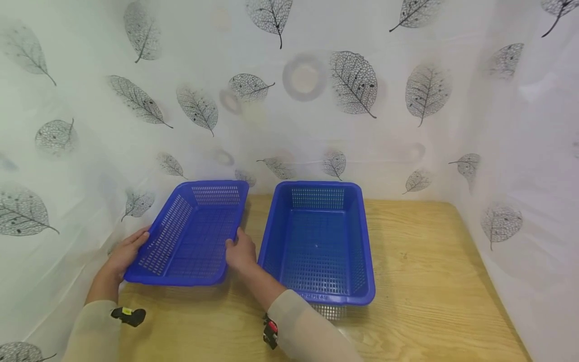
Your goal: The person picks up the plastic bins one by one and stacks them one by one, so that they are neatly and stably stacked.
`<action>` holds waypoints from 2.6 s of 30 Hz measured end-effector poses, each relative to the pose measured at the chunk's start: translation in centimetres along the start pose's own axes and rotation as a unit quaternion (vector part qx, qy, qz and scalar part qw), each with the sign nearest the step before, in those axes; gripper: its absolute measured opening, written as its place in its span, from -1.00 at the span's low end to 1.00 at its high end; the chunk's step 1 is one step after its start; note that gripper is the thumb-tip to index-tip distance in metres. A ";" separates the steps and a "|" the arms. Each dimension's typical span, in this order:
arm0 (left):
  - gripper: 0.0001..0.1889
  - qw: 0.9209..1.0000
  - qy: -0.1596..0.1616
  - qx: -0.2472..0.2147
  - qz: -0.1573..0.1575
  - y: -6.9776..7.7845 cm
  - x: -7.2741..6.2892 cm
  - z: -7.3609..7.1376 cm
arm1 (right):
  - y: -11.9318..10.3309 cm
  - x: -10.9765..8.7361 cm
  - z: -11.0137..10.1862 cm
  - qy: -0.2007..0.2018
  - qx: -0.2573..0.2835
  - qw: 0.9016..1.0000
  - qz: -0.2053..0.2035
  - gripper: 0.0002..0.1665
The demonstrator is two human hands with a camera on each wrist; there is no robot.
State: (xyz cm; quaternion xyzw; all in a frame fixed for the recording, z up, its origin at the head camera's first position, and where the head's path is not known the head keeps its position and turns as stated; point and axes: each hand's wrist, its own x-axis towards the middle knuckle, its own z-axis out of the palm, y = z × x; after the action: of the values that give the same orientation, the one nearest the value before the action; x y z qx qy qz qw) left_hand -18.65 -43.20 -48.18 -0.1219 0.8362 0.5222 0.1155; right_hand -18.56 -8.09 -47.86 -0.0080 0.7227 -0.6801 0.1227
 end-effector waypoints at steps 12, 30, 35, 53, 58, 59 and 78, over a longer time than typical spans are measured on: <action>-0.20 0.995 -0.008 -0.092 -0.038 -0.1 0.0 0.3 | 0.1 0.3 -0.2 -0.057 0.096 0.993 0.049 -0.46; -0.24 0.992 -0.027 -0.124 -0.005 -0.2 -0.5 0.4 | 0.0 0.3 -0.1 -0.062 0.122 0.989 0.061 -0.38; -0.24 0.989 -0.024 -0.146 -0.014 -0.3 -0.7 0.6 | 0.0 0.2 -0.3 -0.054 0.088 0.993 0.057 -0.33; -0.28 0.978 -0.009 -0.208 0.008 2.8 -2.8 0.9 | -1.5 -0.5 -1.9 -0.040 0.050 0.998 -0.029 -0.37; -0.28 0.972 -0.015 -0.230 0.032 3.7 -3.2 1.2 | -2.7 -0.8 -3.2 -0.057 0.046 0.997 -0.026 -0.39; -0.27 0.971 -0.016 -0.234 0.038 4.1 -3.3 1.3 | -3.0 -0.9 -3.6 -0.062 0.045 0.997 -0.026 -0.40; -0.29 0.956 -0.013 -0.279 0.090 12.0 -6.3 5.5 | -7.2 -2.8 -11.0 -0.054 -0.019 0.994 -0.096 -0.35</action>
State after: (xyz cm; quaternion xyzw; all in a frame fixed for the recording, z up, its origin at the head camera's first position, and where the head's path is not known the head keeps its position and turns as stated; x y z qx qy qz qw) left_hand -16.21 -32.61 -38.34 -0.0664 0.6636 0.7441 0.0399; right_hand -19.00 2.65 -39.79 -0.1160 0.7236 -0.6737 0.0953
